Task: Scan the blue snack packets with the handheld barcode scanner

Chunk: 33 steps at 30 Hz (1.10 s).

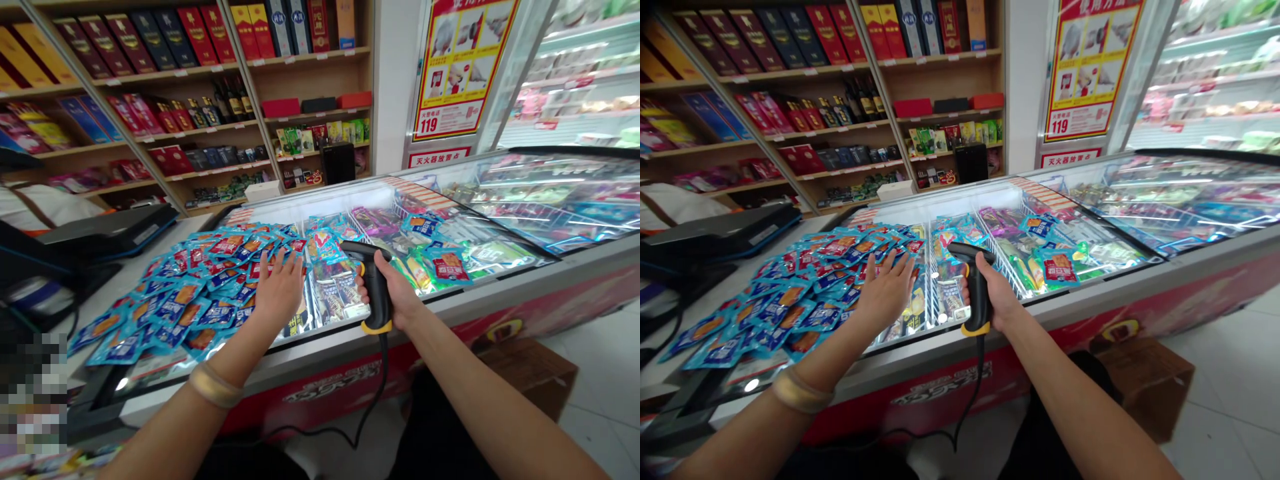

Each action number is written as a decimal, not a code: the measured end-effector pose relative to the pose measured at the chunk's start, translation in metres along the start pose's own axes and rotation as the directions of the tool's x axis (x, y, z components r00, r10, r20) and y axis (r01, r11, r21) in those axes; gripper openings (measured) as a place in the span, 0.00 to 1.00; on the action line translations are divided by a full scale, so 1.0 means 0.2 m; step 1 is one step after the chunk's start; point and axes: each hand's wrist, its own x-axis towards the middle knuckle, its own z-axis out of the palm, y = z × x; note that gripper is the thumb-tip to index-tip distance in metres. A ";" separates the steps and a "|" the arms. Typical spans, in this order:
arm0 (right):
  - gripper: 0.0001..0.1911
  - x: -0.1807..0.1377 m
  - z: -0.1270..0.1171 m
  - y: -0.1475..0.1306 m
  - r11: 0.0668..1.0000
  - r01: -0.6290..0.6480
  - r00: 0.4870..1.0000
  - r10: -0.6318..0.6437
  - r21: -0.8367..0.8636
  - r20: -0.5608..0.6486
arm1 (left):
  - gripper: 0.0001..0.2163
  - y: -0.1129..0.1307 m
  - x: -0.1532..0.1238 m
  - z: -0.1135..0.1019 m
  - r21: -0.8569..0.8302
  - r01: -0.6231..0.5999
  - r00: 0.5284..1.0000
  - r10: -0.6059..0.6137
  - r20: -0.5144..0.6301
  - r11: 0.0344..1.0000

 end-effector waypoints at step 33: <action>0.25 -0.21 -0.45 -0.42 0.943 0.330 0.924 -0.315 0.035 -0.215 | 0.33 0.81 0.45 -0.04 -0.513 -0.450 0.826 0.558 0.071 0.731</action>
